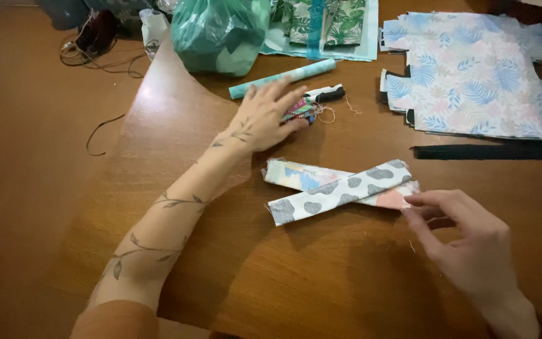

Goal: Folding and rolling small strips of patterned fabric on a work table

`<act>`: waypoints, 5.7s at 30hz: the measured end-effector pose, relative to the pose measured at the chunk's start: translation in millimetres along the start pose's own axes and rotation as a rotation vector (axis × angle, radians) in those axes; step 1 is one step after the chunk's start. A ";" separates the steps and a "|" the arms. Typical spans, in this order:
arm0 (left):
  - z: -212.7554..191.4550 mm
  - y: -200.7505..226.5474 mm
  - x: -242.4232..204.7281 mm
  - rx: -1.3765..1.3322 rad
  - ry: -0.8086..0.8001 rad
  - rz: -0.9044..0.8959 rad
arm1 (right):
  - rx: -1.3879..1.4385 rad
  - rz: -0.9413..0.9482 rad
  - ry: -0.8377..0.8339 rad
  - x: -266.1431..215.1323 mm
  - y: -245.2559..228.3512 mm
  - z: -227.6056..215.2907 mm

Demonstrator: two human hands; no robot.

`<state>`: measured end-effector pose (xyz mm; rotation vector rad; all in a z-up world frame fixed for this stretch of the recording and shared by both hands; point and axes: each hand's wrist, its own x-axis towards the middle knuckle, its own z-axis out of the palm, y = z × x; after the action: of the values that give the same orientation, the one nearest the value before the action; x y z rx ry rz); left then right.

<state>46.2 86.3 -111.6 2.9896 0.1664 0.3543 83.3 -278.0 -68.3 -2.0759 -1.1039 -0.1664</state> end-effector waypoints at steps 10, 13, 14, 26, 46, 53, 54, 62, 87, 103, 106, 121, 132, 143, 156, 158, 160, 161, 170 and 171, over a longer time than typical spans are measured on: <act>5.1 -10.0 -1.2 -0.028 0.023 0.080 | -0.033 -0.106 0.011 -4.1 -5.9 -5.0; -7.6 -2.2 -8.9 -0.099 -0.038 0.099 | 0.023 -0.093 -0.007 -1.8 -10.6 -4.4; -18.5 0.9 -13.3 -0.116 -0.061 0.077 | 0.174 0.064 -0.088 2.6 -13.0 -3.7; -29.7 23.2 -75.7 -1.384 0.599 -0.825 | 0.850 0.372 -0.183 133.7 -2.2 77.6; 26.2 -10.3 -35.6 -0.407 0.575 -0.169 | 0.507 0.042 -0.032 196.9 57.9 187.2; 15.6 26.8 -24.2 0.065 0.231 -0.044 | -0.400 -0.518 -0.261 237.8 72.7 172.7; 16.3 31.2 -21.5 0.079 0.172 -0.084 | -0.442 -0.467 -0.369 241.0 70.9 173.0; 15.6 28.1 -13.4 0.111 0.089 -0.128 | -0.456 -0.509 -0.400 216.5 94.2 188.6; -59.4 32.8 -66.7 -0.074 0.144 -0.037 | -0.348 -0.333 -0.351 41.4 73.1 -13.8; 9.5 168.6 2.4 -0.176 -0.245 0.118 | -0.224 0.066 -0.265 32.3 77.6 -19.9; 8.3 166.9 -9.1 -0.232 -0.066 0.182 | -0.177 0.056 -0.294 30.6 68.8 -21.3; -80.3 162.2 -97.6 -1.127 0.020 0.037 | 0.023 -0.335 -0.070 10.1 -37.9 -50.6; -93.4 159.1 -111.0 -1.486 -0.507 -0.236 | 0.163 -0.443 -0.112 6.5 -51.1 -46.5; -75.0 151.1 -114.2 -1.459 -0.609 -0.207 | 0.222 -0.423 -0.267 -6.9 -18.4 -29.6; -52.2 158.2 -118.1 -1.622 -0.565 0.008 | 0.607 -0.280 -0.598 -17.8 -24.2 3.1; -54.7 161.1 -117.6 -1.574 -0.484 0.004 | 0.509 -0.310 -0.572 -20.5 -23.9 5.7; -58.5 160.5 -116.8 -1.526 -0.402 -0.003 | 0.412 -0.338 -0.548 -23.7 -20.7 9.6; -60.8 158.5 -116.2 -1.427 -0.366 0.051 | 0.326 -0.364 -0.514 -25.9 -17.5 12.1; -66.8 151.8 -117.2 -1.171 -0.656 0.157 | 0.465 -0.299 -0.516 -21.5 -17.6 -0.5; -67.9 153.2 -117.7 -1.223 -0.740 0.088 | 0.530 -0.275 -0.547 -20.9 -16.6 -1.4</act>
<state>-69.4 -71.6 -51.4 1.7343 -0.1967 -0.4920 58.2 -287.1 -67.1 -1.5145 -1.5543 0.5393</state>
